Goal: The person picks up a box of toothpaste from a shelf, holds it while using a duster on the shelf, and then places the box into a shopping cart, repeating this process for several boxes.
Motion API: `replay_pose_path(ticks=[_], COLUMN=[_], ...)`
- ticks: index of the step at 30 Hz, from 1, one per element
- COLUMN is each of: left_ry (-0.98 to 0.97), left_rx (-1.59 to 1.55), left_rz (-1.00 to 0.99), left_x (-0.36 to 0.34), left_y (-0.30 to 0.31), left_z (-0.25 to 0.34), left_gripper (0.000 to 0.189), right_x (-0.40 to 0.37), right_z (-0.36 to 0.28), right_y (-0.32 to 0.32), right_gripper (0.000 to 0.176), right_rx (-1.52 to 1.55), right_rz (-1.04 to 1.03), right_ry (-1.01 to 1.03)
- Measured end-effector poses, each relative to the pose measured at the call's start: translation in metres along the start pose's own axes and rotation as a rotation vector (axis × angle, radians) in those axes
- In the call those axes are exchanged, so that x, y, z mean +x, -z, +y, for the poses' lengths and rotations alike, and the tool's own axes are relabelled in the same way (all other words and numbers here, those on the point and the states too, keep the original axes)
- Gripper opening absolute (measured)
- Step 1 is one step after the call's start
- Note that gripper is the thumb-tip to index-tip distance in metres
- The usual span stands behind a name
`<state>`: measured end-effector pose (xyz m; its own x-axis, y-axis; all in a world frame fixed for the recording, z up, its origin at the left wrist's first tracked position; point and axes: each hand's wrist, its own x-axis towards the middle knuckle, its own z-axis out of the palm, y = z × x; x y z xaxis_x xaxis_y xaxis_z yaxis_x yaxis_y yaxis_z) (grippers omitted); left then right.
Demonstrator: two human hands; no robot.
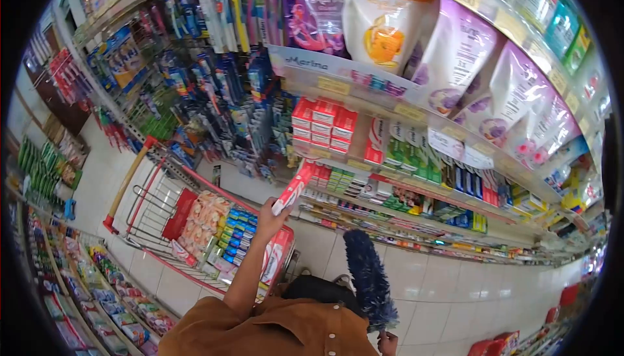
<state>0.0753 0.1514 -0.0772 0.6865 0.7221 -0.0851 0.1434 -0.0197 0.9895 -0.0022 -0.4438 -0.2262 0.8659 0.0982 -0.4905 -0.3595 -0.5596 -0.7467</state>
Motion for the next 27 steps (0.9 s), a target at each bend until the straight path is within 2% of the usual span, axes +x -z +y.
replay_pose_path(ticks=[1,3,4,5,6,8,9,12,13,16,17,20,21,24,26,27], left_ry=[-0.091,-0.158,-0.196,-0.268,-0.227,-0.14,0.148,0.474,0.58,0.509,0.338,0.234,0.226,0.07,-0.003,-0.043], left_rx=[0.129,0.184,0.205,-0.01,-0.088,-0.218,-0.394,-0.646,-0.616,-0.739,-0.722,-0.414,-0.464,-0.38,-0.146,-0.029], left_rz=[0.048,0.032,0.012,-0.028,-0.032,-0.001,0.018,-0.068,-0.068,-0.042,-0.053,0.024,0.021,-0.099,-0.095,-0.094], left_x=[0.004,0.012,0.017,0.033,0.035,0.032,0.02,0.028,0.029,0.032,0.034,0.046,0.05,0.094,0.131,0.14], left_y=[0.006,0.016,0.019,0.018,0.009,0.006,0.002,0.002,-0.003,-0.022,-0.026,-0.037,-0.041,-0.057,-0.069,-0.073], left_z=[-0.001,0.005,0.007,-0.023,-0.021,0.001,0.026,-0.01,-0.011,-0.015,-0.017,0.004,0.016,-0.007,-0.035,-0.026], left_gripper=[0.025,0.024,0.024,0.026,0.027,0.029,0.038,0.037,0.032,0.029,0.031,0.052,0.057,0.046,0.043,0.041], right_x=[0.003,-0.004,-0.003,-0.006,-0.012,-0.009,-0.004,-0.003,-0.004,-0.001,-0.001,-0.01,-0.009,-0.006,-0.004,-0.003], right_z=[0.0,0.002,0.004,0.0,-0.009,0.011,0.021,0.014,0.012,0.015,0.019,0.017,0.015,0.01,0.004,0.001], right_y=[-0.001,0.004,0.003,0.004,0.005,-0.001,-0.005,-0.009,-0.01,-0.013,-0.013,-0.011,-0.01,-0.014,-0.016,-0.017], right_gripper=[0.03,0.03,0.03,0.03,0.03,0.032,0.033,0.036,0.038,0.038,0.038,0.035,0.035,0.034,0.034,0.034], right_rx=[0.058,0.175,0.079,0.127,0.172,0.161,0.155,0.063,0.033,0.02,0.069,0.126,0.115,0.092,0.083,0.08], right_rz=[-0.035,-0.055,0.004,0.001,-0.014,0.016,0.02,0.032,0.044,0.056,0.04,-0.002,-0.001,0.012,0.016,0.016], right_ry=[-0.013,-0.056,-0.065,-0.029,0.005,0.052,0.082,-0.119,-0.075,-0.101,-0.061,-0.051,-0.058,-0.082,-0.101,-0.109])
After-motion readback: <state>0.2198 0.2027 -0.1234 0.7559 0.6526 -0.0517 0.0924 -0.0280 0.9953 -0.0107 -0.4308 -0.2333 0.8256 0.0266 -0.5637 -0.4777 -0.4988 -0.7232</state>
